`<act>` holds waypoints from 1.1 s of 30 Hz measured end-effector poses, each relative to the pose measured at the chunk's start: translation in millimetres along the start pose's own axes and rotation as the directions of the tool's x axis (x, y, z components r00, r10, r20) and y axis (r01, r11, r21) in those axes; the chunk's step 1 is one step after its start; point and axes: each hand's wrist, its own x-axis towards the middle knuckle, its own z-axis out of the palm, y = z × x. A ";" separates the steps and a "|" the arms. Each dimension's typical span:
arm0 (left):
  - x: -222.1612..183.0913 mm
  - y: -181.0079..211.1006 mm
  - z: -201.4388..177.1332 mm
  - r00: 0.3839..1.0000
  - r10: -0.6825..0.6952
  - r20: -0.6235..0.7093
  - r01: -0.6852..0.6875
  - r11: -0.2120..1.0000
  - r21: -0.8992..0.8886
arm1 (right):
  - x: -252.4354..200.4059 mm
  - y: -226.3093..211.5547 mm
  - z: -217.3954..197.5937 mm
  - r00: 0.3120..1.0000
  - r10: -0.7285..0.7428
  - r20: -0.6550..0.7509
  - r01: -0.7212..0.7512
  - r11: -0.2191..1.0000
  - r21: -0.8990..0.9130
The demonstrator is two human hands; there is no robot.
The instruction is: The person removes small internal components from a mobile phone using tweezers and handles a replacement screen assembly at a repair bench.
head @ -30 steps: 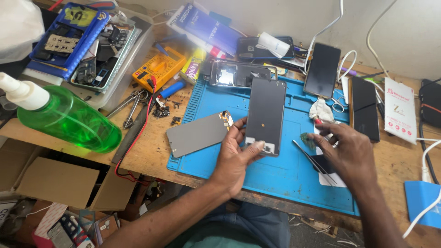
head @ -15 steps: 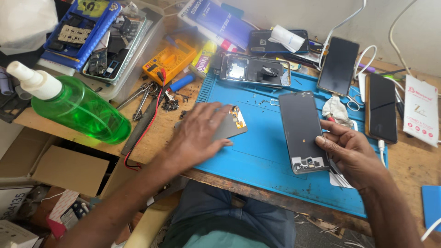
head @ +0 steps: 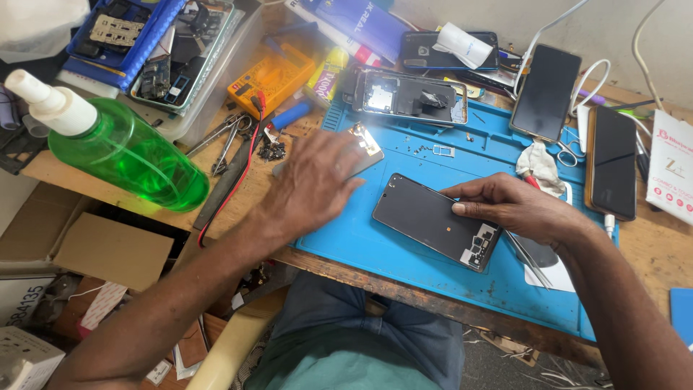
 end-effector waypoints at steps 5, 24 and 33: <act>-16.4 26.0 12.3 0.994 0.101 -0.036 -0.106 0.971 -0.216 | -1.8 -14.1 12.8 0.976 -0.012 -0.217 -0.021 0.989 -0.149; 5.8 22.2 25.6 0.987 0.158 0.015 -0.145 0.934 -0.326 | -62.8 24.1 48.8 0.770 -0.530 -0.355 0.125 0.671 -0.731; 10.8 -7.0 -20.7 1.000 0.020 0.022 -0.016 0.986 -0.169 | -25.5 -10.7 31.3 0.776 -0.532 -0.338 0.259 0.758 -0.599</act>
